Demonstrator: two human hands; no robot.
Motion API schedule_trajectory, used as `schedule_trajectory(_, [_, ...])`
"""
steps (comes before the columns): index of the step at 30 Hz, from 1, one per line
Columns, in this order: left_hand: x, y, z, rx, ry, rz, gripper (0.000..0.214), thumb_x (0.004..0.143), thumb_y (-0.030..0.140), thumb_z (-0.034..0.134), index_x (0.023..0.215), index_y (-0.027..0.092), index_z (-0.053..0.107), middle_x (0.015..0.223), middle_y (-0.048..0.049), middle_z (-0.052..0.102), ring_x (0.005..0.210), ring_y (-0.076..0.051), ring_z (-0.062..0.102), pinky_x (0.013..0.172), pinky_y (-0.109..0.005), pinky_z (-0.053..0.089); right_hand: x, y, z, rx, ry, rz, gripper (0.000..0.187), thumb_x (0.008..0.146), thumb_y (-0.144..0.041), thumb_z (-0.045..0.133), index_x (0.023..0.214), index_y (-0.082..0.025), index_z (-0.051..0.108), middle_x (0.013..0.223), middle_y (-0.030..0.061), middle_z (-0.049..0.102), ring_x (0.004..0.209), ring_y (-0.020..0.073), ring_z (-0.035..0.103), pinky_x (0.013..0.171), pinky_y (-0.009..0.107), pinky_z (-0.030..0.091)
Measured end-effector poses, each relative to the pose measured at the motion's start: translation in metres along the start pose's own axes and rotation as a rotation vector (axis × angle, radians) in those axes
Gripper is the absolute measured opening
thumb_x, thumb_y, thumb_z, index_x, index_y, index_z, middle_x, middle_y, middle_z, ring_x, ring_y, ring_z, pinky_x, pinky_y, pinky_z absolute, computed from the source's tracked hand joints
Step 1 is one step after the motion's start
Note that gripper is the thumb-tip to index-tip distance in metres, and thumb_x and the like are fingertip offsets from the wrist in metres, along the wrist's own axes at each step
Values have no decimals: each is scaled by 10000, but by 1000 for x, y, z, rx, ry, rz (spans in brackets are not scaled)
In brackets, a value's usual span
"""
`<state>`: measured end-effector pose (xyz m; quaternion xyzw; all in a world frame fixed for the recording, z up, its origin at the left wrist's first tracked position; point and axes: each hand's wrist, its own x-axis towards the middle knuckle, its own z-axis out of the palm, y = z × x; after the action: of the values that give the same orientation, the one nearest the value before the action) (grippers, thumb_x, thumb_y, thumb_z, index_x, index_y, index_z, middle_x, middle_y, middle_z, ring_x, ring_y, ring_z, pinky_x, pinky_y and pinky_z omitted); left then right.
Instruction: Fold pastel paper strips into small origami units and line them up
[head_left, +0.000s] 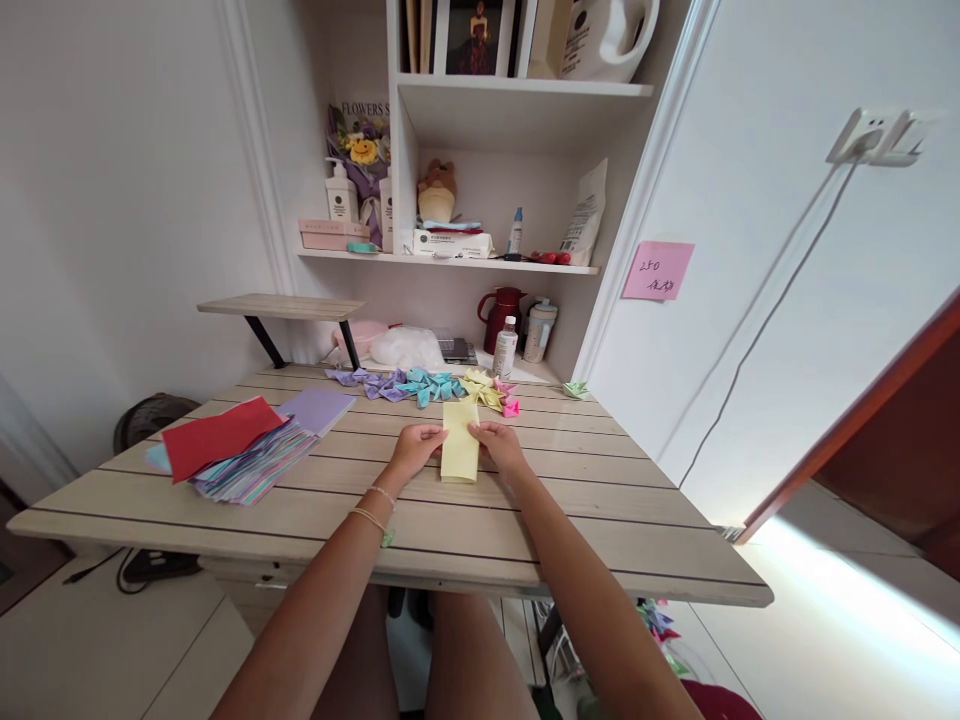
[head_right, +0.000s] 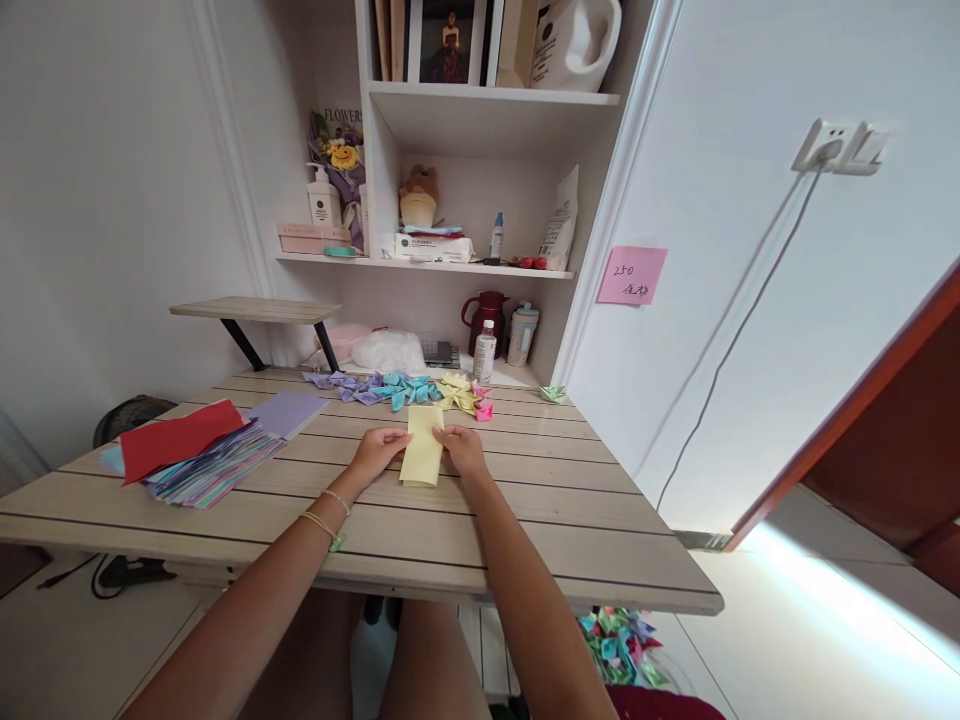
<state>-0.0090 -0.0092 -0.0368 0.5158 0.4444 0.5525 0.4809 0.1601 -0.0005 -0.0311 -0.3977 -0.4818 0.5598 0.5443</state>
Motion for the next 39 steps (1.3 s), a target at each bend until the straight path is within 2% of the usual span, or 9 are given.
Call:
schedule_trajectory(4, [-2,1,0,-7,-40,-7,330,541,346,748,742,96,674,725,-92,696,621,-162,633,606,-277,515,0,-3,0,32,6,-11,401,544,-521,705,613,-140,603,648,38,644,620,161,597,575,279,494])
schedule_trajectory(9, [-4,4,4,8,-46,-27,337,526,343,757,734,91,675,696,-93,692,611,-165,630,599,-276,506,2,-4,-3,13,128,-76,398,479,-456,760,681,-139,629,641,35,640,620,171,588,558,277,488])
schedule_trajectory(15, [-5,3,7,-2,-81,-18,322,531,335,755,733,97,675,700,-86,693,631,-166,632,610,-271,501,5,-2,-6,-48,239,-125,371,545,-502,699,570,-148,589,555,14,594,532,140,529,493,253,447])
schedule_trajectory(19, [-6,2,8,6,-101,-29,332,532,341,756,737,95,673,706,-87,691,614,-158,627,605,-273,501,6,0,-7,-48,240,-191,353,554,-483,693,642,-147,624,551,-3,580,504,112,486,471,225,415])
schedule_trajectory(25, [-5,-1,7,25,-105,11,318,541,334,755,741,100,675,745,-88,694,629,-148,622,610,-261,501,8,0,-9,-57,343,-196,345,619,-496,641,567,-160,583,533,2,573,514,125,511,493,236,442])
schedule_trajectory(27, [-4,-2,7,24,-96,13,318,534,337,758,731,102,674,736,-87,693,624,-154,622,598,-264,502,7,-3,-8,-1,307,-159,329,622,-488,647,611,-163,600,563,9,597,540,135,542,518,242,465])
schedule_trajectory(33, [-2,0,5,-12,49,56,335,546,357,746,739,94,670,688,-87,689,596,-158,624,581,-272,511,-3,-7,4,67,-56,90,391,670,-518,618,754,-137,646,700,80,669,638,182,621,613,301,511])
schedule_trajectory(35, [-2,2,5,-31,121,80,337,542,351,746,744,92,671,708,-90,693,609,-162,629,586,-273,513,-5,-5,7,11,-98,77,341,649,-467,661,720,-134,646,707,75,672,642,177,622,624,292,507])
schedule_trajectory(39, [-2,4,5,-76,197,110,311,547,331,742,736,94,671,730,-92,698,628,-164,636,589,-263,511,-3,-1,9,-22,-65,55,297,678,-439,625,687,-142,641,671,57,666,647,173,618,619,278,495])
